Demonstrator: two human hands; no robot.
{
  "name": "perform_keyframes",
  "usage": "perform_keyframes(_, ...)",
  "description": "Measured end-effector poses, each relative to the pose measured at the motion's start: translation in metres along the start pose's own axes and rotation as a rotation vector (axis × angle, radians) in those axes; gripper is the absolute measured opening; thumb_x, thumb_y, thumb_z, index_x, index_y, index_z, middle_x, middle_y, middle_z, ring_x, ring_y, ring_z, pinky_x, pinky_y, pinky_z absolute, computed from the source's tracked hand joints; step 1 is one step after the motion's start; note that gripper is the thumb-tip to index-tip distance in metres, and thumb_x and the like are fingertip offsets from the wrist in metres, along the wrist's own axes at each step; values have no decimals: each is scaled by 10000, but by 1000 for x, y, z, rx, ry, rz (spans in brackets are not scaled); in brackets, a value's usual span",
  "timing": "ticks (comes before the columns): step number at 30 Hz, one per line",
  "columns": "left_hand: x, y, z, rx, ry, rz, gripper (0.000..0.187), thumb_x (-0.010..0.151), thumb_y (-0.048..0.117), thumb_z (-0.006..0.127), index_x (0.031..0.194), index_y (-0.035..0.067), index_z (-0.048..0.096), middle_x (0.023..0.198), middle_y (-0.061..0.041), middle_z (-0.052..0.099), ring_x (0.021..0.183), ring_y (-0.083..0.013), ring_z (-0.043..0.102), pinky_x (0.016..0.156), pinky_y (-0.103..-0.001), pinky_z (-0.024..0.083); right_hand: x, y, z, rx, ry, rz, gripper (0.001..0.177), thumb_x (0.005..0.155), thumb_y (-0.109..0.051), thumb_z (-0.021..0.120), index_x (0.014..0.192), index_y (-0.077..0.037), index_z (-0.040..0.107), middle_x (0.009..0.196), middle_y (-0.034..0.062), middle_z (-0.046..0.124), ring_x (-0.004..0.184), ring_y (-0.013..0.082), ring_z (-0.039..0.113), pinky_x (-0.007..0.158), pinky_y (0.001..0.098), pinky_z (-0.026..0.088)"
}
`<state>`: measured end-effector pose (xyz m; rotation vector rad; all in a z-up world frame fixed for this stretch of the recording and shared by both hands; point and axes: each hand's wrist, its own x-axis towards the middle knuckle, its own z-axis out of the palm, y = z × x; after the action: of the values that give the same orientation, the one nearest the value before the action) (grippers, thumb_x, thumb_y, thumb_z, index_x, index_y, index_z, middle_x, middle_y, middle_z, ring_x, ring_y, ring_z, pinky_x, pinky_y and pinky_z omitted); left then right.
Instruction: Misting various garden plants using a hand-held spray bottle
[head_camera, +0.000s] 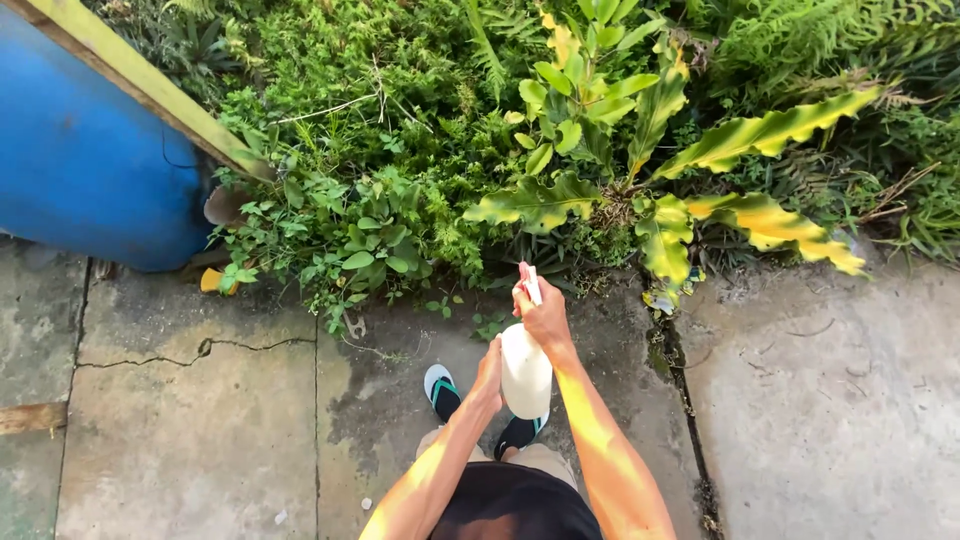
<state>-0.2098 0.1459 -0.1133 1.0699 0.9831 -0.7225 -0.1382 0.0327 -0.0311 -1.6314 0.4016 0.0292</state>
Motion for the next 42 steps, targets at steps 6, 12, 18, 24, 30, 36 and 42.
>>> perform_keyframes(6,9,7,-11,14,-41,-7,689,916,603,577,1355,72,589,1256,-203,668,1018,-344,731,741,-559,613,-7,-19,10,118,30,7,175,877,-92,711,1024,-3,680,826,132,692,747,191,708,574,246,597)
perform_keyframes(12,-28,24,-1,-5,-58,-12,677,934,550,599,1365,28,590,1261,-254,665,1007,-388,728,766,-541,621,10,18,6,15,144,71,70,868,-138,683,872,-73,708,656,88,696,578,154,708,474,255,571)
perform_keyframes(18,-43,20,11,52,-77,-36,723,947,546,595,1423,4,534,1368,-275,591,1137,-405,664,867,-553,585,-7,-6,-10,79,206,105,213,848,-108,725,1022,12,695,799,175,707,736,210,718,584,266,606)
perform_keyframes(24,-49,10,27,72,-94,-67,758,938,553,608,1451,2,520,1389,-279,568,1165,-405,645,889,-547,577,8,56,-35,-7,254,114,57,849,-105,671,872,-64,703,631,91,688,551,151,681,457,271,534)
perform_keyframes(30,-43,0,38,110,-104,-49,793,934,578,609,1457,-9,503,1393,-298,555,1177,-427,630,911,-562,564,-18,-6,-48,62,246,113,214,850,-106,708,1021,23,696,783,185,713,672,202,699,511,264,584)
perform_keyframes(36,-54,0,50,106,-71,-22,759,931,540,612,1432,-24,530,1374,-296,570,1155,-408,647,866,-522,592,-3,31,-59,24,260,104,77,861,-106,650,837,-43,688,624,110,674,540,163,669,425,243,529)
perform_keyframes(42,-74,1,68,123,-59,11,740,940,514,602,1419,-46,526,1379,-295,567,1168,-404,645,877,-531,581,-19,-13,-75,176,202,96,179,882,-89,678,1011,34,661,790,151,675,711,184,683,501,238,594)
